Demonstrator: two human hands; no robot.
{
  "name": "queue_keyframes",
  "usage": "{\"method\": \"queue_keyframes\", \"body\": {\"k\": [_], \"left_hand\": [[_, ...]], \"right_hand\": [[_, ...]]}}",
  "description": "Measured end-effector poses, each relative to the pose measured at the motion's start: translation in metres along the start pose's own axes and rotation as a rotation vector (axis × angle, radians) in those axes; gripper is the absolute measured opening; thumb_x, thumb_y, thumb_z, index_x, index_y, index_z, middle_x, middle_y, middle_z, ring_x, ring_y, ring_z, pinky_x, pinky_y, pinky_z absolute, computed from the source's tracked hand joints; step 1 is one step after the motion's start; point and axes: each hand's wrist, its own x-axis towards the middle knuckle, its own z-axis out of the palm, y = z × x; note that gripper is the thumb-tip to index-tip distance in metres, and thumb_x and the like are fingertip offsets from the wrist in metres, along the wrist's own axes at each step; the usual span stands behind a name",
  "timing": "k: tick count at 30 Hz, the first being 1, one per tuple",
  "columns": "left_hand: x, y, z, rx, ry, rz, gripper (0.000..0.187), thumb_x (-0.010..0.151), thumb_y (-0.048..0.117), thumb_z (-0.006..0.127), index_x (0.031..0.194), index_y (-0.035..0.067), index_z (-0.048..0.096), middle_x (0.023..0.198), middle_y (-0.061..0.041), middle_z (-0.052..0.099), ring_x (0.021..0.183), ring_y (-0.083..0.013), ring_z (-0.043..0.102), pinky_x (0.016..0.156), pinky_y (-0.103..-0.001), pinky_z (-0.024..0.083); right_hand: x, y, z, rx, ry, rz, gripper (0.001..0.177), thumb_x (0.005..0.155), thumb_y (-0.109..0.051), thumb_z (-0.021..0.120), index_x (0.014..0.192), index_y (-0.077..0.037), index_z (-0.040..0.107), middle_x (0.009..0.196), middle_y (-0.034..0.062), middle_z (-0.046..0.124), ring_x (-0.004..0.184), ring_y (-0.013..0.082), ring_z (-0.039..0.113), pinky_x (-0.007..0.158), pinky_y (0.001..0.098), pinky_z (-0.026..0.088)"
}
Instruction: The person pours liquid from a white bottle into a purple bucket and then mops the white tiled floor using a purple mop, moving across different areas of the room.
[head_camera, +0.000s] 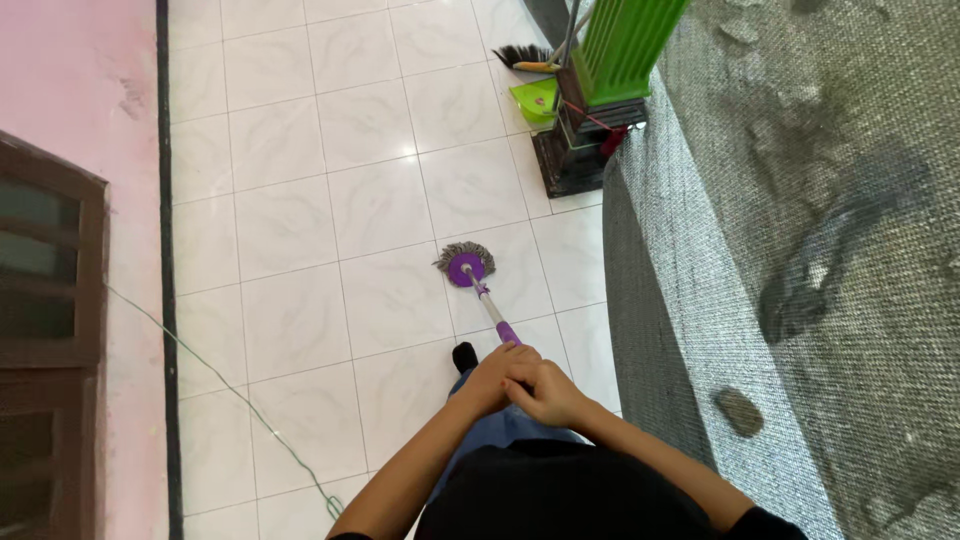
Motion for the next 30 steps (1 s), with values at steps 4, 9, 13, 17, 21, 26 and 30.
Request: {"method": "queue_keyframes", "body": {"k": [4,9,13,17,21,26,30], "left_hand": [[0.019,-0.051,-0.018,0.046,-0.085,0.000,0.016,0.086,0.017,0.060,0.101,0.012,0.065,0.112,-0.004,0.066,0.120,-0.0246,0.058,0.114,-0.047,0.038],[0.041,-0.136,-0.012,0.114,-0.001,0.055,0.024,0.086,0.018,0.061,0.109,0.012,0.065,0.119,-0.005,0.062,0.124,-0.0256,0.055,0.111,-0.050,0.039],[0.053,-0.169,-0.038,0.101,-0.136,-0.169,0.020,0.089,0.023,0.062,0.107,0.015,0.067,0.123,-0.002,0.061,0.121,-0.0303,0.050,0.100,-0.049,0.045],[0.060,-0.161,-0.070,0.112,-0.170,-0.222,0.027,0.079,0.021,0.067,0.105,0.012,0.067,0.121,-0.007,0.058,0.118,-0.0352,0.046,0.092,-0.055,0.042],[0.059,-0.158,-0.087,0.042,-0.091,-0.039,0.017,0.083,0.020,0.063,0.099,0.013,0.065,0.114,-0.004,0.062,0.123,-0.0265,0.054,0.104,-0.049,0.043],[0.063,-0.162,-0.098,-0.101,-0.090,-0.036,0.019,0.090,0.019,0.061,0.107,0.012,0.062,0.118,-0.007,0.061,0.127,-0.0307,0.054,0.113,-0.058,0.038],[0.073,-0.177,-0.100,-0.137,-0.165,-0.322,0.031,0.092,0.025,0.061,0.121,0.014,0.058,0.137,-0.010,0.053,0.137,-0.0440,0.042,0.104,-0.071,0.038]], "right_hand": [[0.038,0.021,-0.001,0.008,0.022,0.031,0.020,0.092,-0.013,0.063,0.075,-0.002,0.062,0.057,0.0089,0.059,0.050,0.0202,0.054,0.050,0.0366,0.044],[0.106,0.069,0.008,-0.006,0.069,0.053,0.022,0.093,-0.014,0.063,0.075,-0.002,0.060,0.058,0.0100,0.059,0.050,0.0229,0.054,0.051,0.0376,0.044],[0.144,0.096,0.023,-0.148,0.094,0.044,0.025,0.093,-0.015,0.065,0.072,-0.002,0.060,0.059,0.0137,0.058,0.052,0.0275,0.055,0.052,0.0388,0.044],[0.169,0.080,0.015,-0.100,0.087,0.086,0.024,0.093,-0.015,0.065,0.074,-0.002,0.061,0.059,0.0132,0.061,0.052,0.0273,0.057,0.052,0.0390,0.046],[0.177,0.033,-0.005,-0.087,0.049,0.082,0.018,0.092,-0.015,0.064,0.080,-0.002,0.065,0.062,0.0113,0.064,0.053,0.0233,0.060,0.053,0.0363,0.048],[0.192,0.013,-0.017,0.022,0.042,0.150,0.020,0.096,-0.017,0.063,0.085,-0.001,0.068,0.061,0.0109,0.066,0.054,0.0173,0.061,0.053,0.0321,0.049],[0.205,0.040,-0.009,0.041,0.101,0.158,0.017,0.094,-0.017,0.062,0.093,-0.001,0.069,0.061,0.0115,0.065,0.053,0.0181,0.061,0.052,0.0324,0.048]]}}
